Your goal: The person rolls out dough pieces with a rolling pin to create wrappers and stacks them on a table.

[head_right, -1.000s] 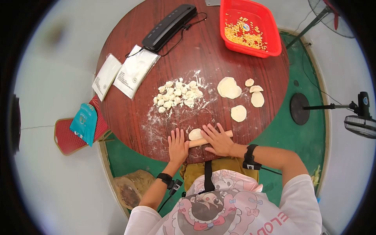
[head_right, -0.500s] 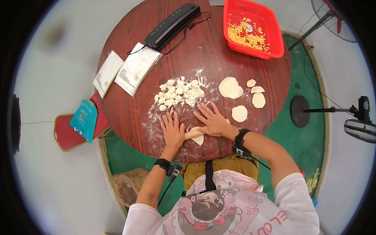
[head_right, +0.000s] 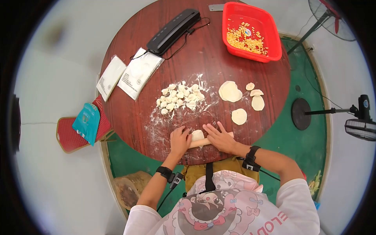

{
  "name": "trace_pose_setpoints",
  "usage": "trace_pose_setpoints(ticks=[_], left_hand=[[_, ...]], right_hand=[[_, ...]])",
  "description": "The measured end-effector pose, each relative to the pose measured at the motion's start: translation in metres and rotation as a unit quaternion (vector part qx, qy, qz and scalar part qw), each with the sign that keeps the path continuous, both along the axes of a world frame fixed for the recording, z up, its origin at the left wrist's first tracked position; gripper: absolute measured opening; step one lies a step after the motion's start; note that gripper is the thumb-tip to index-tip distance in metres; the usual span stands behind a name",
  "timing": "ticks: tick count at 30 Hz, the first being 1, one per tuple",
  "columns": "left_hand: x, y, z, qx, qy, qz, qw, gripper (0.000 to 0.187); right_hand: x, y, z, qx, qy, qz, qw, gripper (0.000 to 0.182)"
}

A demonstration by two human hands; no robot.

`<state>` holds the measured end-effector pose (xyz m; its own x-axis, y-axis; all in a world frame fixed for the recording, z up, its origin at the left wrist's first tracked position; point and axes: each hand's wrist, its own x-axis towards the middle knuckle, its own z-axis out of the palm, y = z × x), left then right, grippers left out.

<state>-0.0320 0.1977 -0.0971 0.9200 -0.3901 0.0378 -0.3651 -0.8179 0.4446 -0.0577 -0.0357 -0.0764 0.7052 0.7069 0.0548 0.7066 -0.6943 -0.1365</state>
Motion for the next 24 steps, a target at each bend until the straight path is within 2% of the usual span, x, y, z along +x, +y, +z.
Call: trace_pose_setpoints(ticks=[1, 3, 4, 8, 9, 11, 13, 17, 20, 22, 23, 24], left_hand=[[0.001, -0.006, 0.005, 0.000, -0.003, -0.002, 1.000, 0.038], [0.002, -0.020, 0.013, 0.095, 0.064, 0.004, 0.993, 0.028], [0.002, -0.023, 0.013, 0.094, 0.061, 0.001, 0.994, 0.028], [0.001, -0.029, 0.009, 0.051, 0.118, 0.058, 0.990, 0.023], [0.000, -0.028, 0.006, 0.010, 0.138, 0.076, 0.987, 0.024], [-0.002, -0.028, 0.000, -0.029, 0.157, 0.091, 0.983, 0.025], [-0.002, -0.030, -0.001, -0.066, 0.172, 0.151, 0.971, 0.019], [-0.001, -0.031, 0.004, -0.026, 0.178, 0.119, 0.976, 0.015], [0.000, -0.034, 0.014, -0.067, 0.183, 0.097, 0.976, 0.013], [0.001, -0.037, 0.024, -0.145, 0.246, 0.072, 0.956, 0.014], [0.002, -0.039, 0.028, -0.145, 0.246, 0.071, 0.956, 0.014], [0.002, -0.041, 0.031, -0.208, 0.302, 0.140, 0.920, 0.015]], right_hand=[[-0.001, -0.002, 0.004, 0.000, -0.003, -0.002, 1.000, 0.023], [-0.004, -0.008, 0.013, 0.002, 0.007, 0.014, 1.000, 0.023], [-0.006, -0.013, 0.016, 0.001, 0.005, 0.011, 1.000, 0.023], [-0.017, -0.038, 0.031, 0.003, 0.016, 0.036, 0.999, 0.026], [-0.021, -0.043, 0.033, -0.001, 0.029, 0.038, 0.999, 0.027], [-0.029, -0.053, 0.031, 0.011, 0.031, 0.022, 0.999, 0.027], [-0.035, -0.061, 0.034, 0.024, 0.052, -0.003, 0.998, 0.027], [-0.043, -0.070, 0.042, 0.025, 0.060, -0.029, 0.997, 0.028], [-0.046, -0.077, 0.049, 0.030, 0.062, -0.044, 0.997, 0.029], [-0.049, -0.083, 0.052, 0.027, 0.077, -0.046, 0.996, 0.029], [-0.050, -0.085, 0.052, 0.027, 0.076, -0.048, 0.996, 0.029], [-0.051, -0.086, 0.051, 0.033, 0.077, -0.051, 0.995, 0.029]])
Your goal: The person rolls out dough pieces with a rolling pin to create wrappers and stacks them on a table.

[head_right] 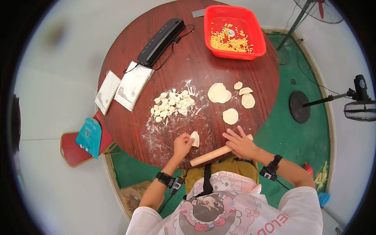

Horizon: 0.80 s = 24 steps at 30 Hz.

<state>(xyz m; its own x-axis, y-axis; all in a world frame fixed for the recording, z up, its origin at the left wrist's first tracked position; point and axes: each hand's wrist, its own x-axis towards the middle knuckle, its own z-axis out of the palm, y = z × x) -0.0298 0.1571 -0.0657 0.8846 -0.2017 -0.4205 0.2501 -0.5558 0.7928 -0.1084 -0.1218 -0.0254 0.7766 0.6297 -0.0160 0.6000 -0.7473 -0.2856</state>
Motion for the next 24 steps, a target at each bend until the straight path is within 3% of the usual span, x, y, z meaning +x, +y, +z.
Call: trace_pose_setpoints(ticks=[1, 2, 4, 9, 11, 12, 14, 16, 18, 19, 21, 24], left_hand=[[0.000, -0.001, 0.002, -0.052, 0.068, 0.077, 0.993, 0.015], [0.000, -0.001, 0.002, -0.052, 0.068, 0.078, 0.993, 0.015], [-0.006, -0.001, -0.003, -0.195, 0.189, 0.262, 0.926, 0.017], [-0.010, 0.020, -0.011, -0.160, 0.307, 0.235, 0.908, 0.025], [-0.006, 0.024, 0.006, -0.003, 0.260, 0.163, 0.952, 0.029], [-0.010, 0.027, 0.001, -0.003, 0.261, 0.167, 0.951, 0.029], [-0.019, 0.031, -0.013, 0.049, -0.013, 0.161, 0.986, 0.031], [-0.019, 0.025, -0.003, 0.058, -0.053, 0.161, 0.984, 0.032], [-0.017, 0.030, -0.019, 0.161, -0.236, 0.053, 0.957, 0.037], [-0.015, 0.033, -0.023, 0.161, -0.236, 0.054, 0.957, 0.037], [-0.010, 0.038, -0.029, 0.285, -0.223, 0.006, 0.932, 0.046], [-0.008, 0.036, -0.035, 0.304, -0.225, 0.005, 0.926, 0.051]], right_hand=[[0.000, -0.001, -0.001, 0.006, 0.001, -0.003, 1.000, 0.029], [0.000, 0.000, -0.002, 0.006, 0.001, -0.002, 1.000, 0.029], [0.000, 0.001, -0.005, 0.013, 0.003, -0.004, 1.000, 0.029], [0.012, 0.010, -0.008, 0.025, 0.018, 0.006, 1.000, 0.031], [0.018, 0.016, -0.012, 0.029, 0.016, 0.008, 0.999, 0.032], [0.021, 0.021, -0.014, 0.037, 0.016, -0.002, 0.999, 0.032], [0.031, 0.034, -0.021, 0.045, 0.016, -0.010, 0.999, 0.033], [0.042, 0.052, -0.027, 0.074, 0.010, -0.036, 0.997, 0.032], [0.056, 0.066, -0.033, 0.074, 0.002, -0.034, 0.997, 0.030], [0.062, 0.071, -0.040, 0.071, -0.013, -0.039, 0.997, 0.029], [0.073, 0.077, -0.051, 0.076, -0.032, -0.035, 0.996, 0.028], [0.075, 0.091, -0.060, 0.080, -0.017, -0.040, 0.996, 0.028]])
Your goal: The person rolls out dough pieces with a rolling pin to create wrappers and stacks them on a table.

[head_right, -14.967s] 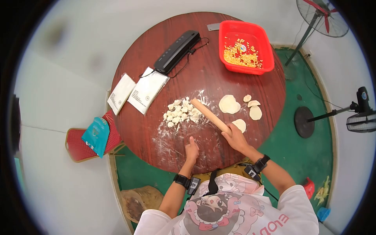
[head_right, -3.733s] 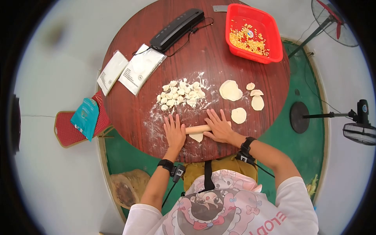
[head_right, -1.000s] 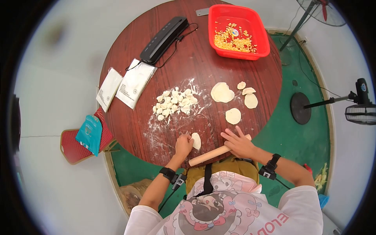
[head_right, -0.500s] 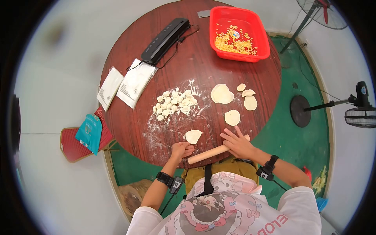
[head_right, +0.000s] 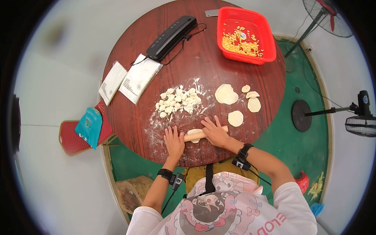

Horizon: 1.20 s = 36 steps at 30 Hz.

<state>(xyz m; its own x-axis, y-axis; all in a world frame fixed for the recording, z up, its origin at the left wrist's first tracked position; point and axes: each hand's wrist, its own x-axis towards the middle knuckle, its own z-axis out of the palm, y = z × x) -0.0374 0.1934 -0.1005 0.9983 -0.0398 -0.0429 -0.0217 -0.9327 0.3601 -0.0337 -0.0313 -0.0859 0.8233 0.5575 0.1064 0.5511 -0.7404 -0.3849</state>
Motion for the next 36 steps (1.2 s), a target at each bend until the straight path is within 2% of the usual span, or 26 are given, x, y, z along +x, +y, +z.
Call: trace_pose_setpoints(ticks=[2, 3, 5, 7, 13, 17, 22, 25, 27, 32, 36], left_hand=[[-0.003, -0.005, 0.000, 0.033, 0.005, -0.024, 0.999, 0.051], [-0.006, -0.006, -0.001, 0.067, 0.010, -0.049, 0.996, 0.052], [-0.008, -0.005, -0.001, 0.063, 0.008, -0.050, 0.997, 0.052], [-0.007, -0.005, -0.002, 0.057, 0.005, -0.052, 0.997, 0.053], [0.027, -0.009, -0.011, 0.082, -0.065, -0.035, 0.994, 0.055], [0.033, -0.010, -0.009, 0.089, -0.053, -0.031, 0.994, 0.058], [0.009, -0.005, 0.001, 0.093, -0.024, -0.070, 0.993, 0.058], [-0.008, 0.001, 0.003, 0.082, 0.046, -0.111, 0.989, 0.059], [-0.022, 0.005, 0.002, 0.057, -0.020, -0.142, 0.988, 0.061], [-0.036, 0.011, 0.001, 0.052, -0.046, -0.168, 0.983, 0.064], [-0.020, 0.006, 0.006, 0.060, -0.051, -0.149, 0.986, 0.065]], right_hand=[[0.000, 0.003, -0.002, -0.024, 0.013, 0.001, 1.000, 0.029], [0.000, 0.004, 0.000, -0.001, 0.022, -0.011, 1.000, 0.033], [0.002, 0.009, -0.001, 0.023, 0.033, -0.021, 0.999, 0.037], [0.006, 0.013, -0.010, 0.013, 0.026, -0.110, 0.994, 0.047], [0.042, 0.023, -0.020, -0.058, -0.019, -0.178, 0.982, 0.052], [0.048, 0.023, -0.016, -0.081, -0.025, -0.172, 0.981, 0.055], [0.015, 0.023, -0.012, -0.060, -0.006, -0.159, 0.985, 0.057], [-0.007, 0.020, -0.007, -0.082, 0.004, -0.131, 0.988, 0.059], [-0.019, 0.018, 0.001, -0.079, 0.030, -0.111, 0.990, 0.061], [-0.032, 0.013, 0.004, -0.036, 0.040, -0.062, 0.997, 0.066], [-0.006, 0.016, 0.000, -0.076, 0.019, -0.061, 0.995, 0.066]])
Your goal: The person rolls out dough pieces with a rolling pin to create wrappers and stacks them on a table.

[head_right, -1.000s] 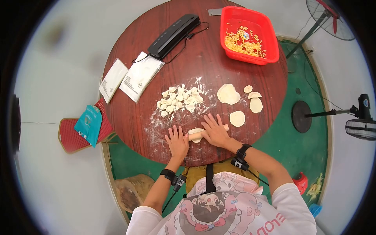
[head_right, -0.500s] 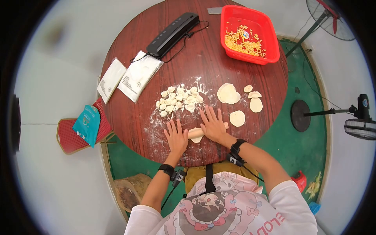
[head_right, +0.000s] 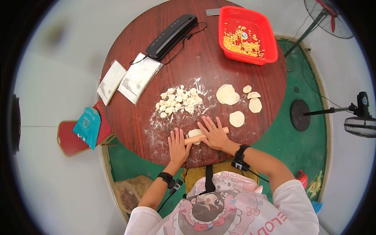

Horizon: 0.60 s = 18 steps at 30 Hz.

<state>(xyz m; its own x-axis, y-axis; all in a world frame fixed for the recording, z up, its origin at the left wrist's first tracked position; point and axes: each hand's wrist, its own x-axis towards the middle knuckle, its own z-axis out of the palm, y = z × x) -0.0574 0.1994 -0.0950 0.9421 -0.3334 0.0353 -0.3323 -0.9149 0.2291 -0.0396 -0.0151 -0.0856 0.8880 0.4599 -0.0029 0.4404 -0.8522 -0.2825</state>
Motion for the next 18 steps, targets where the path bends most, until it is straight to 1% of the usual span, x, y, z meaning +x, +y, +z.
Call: trace_pose_setpoints(ticks=[2, 4, 6, 8, 11, 13, 16, 18], left_hand=[[0.014, -0.001, -0.002, 0.001, 0.008, 0.009, 1.000, 0.064], [0.029, -0.002, -0.004, 0.003, 0.013, 0.018, 1.000, 0.064], [0.040, -0.003, -0.006, 0.008, -0.008, 0.028, 1.000, 0.062], [0.043, -0.003, -0.007, 0.005, -0.004, 0.033, 0.999, 0.061], [0.039, -0.004, -0.003, 0.003, 0.011, 0.035, 0.999, 0.062], [0.029, -0.004, -0.003, 0.005, 0.022, 0.032, 0.999, 0.062], [0.009, -0.003, 0.000, 0.014, 0.035, 0.023, 0.999, 0.064], [-0.004, -0.001, 0.004, -0.022, 0.073, -0.006, 0.997, 0.065]], right_hand=[[0.018, 0.001, -0.006, 0.007, -0.027, -0.006, 1.000, 0.065], [0.036, 0.002, -0.008, 0.010, -0.018, -0.005, 1.000, 0.064], [0.050, 0.003, -0.010, 0.000, -0.025, 0.000, 1.000, 0.064], [0.055, 0.004, -0.010, -0.007, -0.038, 0.001, 0.999, 0.064], [0.053, 0.003, -0.010, -0.008, -0.043, 0.005, 0.999, 0.065], [0.041, 0.001, -0.010, 0.007, -0.037, 0.007, 0.999, 0.065], [0.019, -0.003, -0.009, -0.002, -0.014, 0.020, 1.000, 0.066], [0.002, -0.008, -0.006, 0.000, -0.019, 0.038, 0.999, 0.069]])
